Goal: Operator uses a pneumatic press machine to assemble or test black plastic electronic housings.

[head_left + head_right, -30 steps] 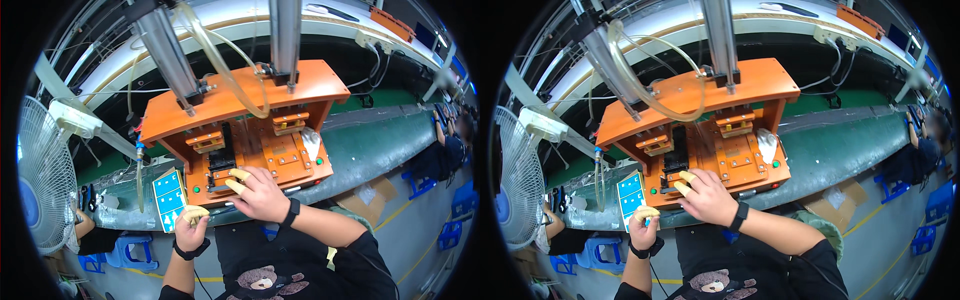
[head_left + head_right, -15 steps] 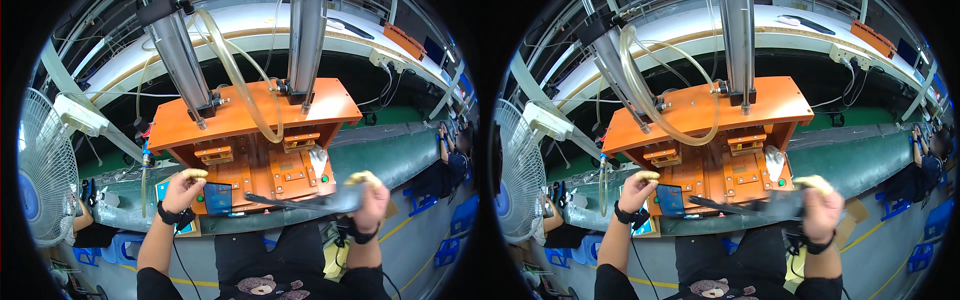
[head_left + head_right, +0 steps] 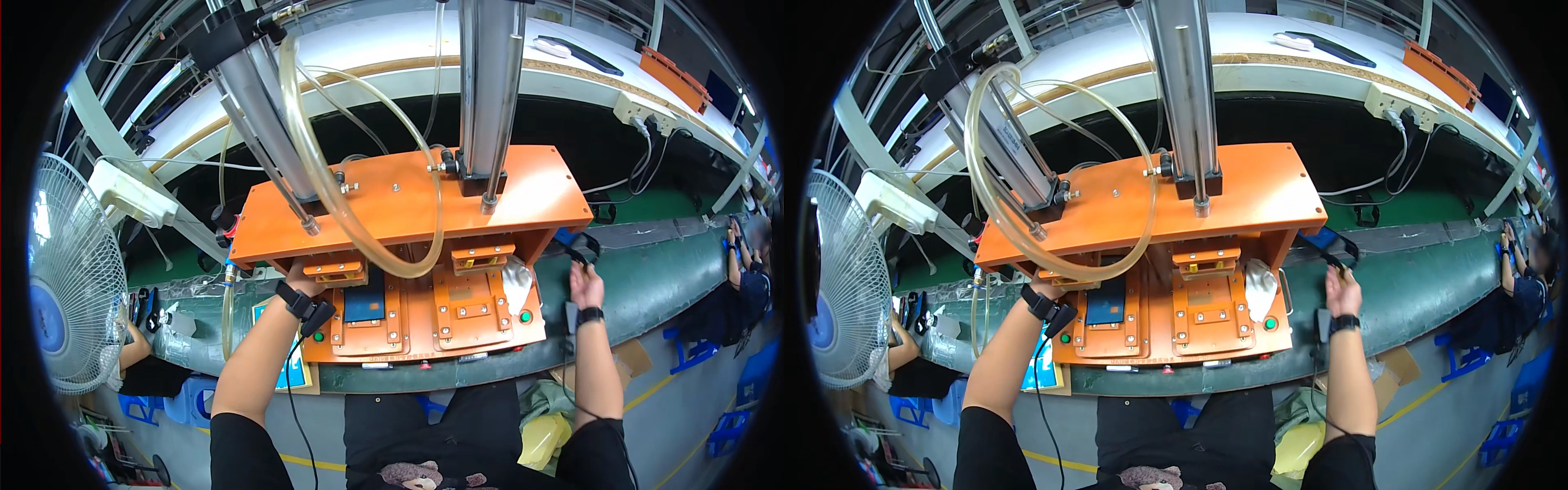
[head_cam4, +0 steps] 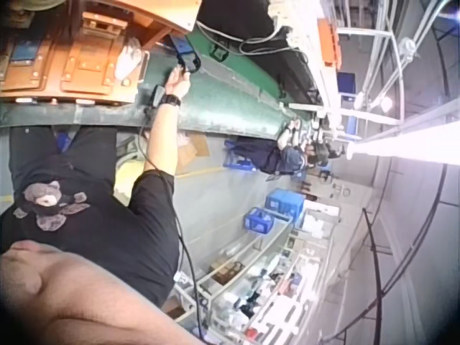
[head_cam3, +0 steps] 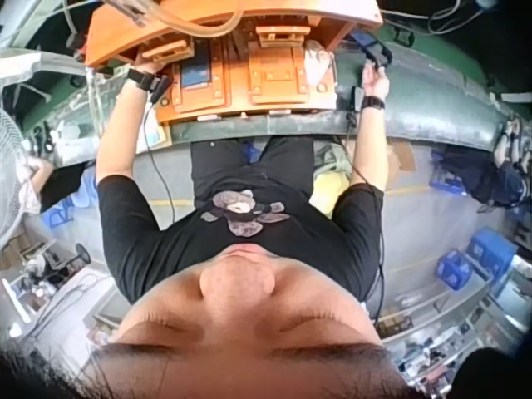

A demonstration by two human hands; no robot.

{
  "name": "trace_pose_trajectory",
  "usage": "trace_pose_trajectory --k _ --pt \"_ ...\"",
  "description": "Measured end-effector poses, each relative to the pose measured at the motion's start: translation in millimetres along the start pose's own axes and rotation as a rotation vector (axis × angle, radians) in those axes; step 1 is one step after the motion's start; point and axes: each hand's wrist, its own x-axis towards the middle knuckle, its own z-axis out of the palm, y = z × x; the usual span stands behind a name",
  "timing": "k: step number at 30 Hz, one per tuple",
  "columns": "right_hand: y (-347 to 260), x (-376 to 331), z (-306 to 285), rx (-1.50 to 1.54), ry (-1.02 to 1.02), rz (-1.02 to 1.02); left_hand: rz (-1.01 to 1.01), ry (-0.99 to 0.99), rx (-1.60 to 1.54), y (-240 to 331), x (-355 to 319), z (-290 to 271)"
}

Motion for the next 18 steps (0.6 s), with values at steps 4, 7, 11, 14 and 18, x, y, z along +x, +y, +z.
trace_pose_trajectory --k 4,7,11,14,18 --pt "31.1 13.9 96.2 -0.467 -0.072 0.143 -0.011 0.011 0.038 9.3 1.3 -5.1" --pt "40.2 15.4 109.4 -0.797 -0.08 0.073 -0.008 -0.003 0.059 23.6 19.5 1.2" --pt "46.7 12.3 113.2 -0.886 -0.021 -0.11 -0.013 -0.048 0.101 26.6 5.3 -1.7" --pt "54.5 6.5 122.5 -0.925 -0.031 -0.158 -0.023 -0.068 0.143 45.3 17.8 -2.6" --pt "48.2 10.2 111.5 -0.913 -0.021 -0.182 -0.006 -0.128 0.144 43.9 35.3 -4.6"
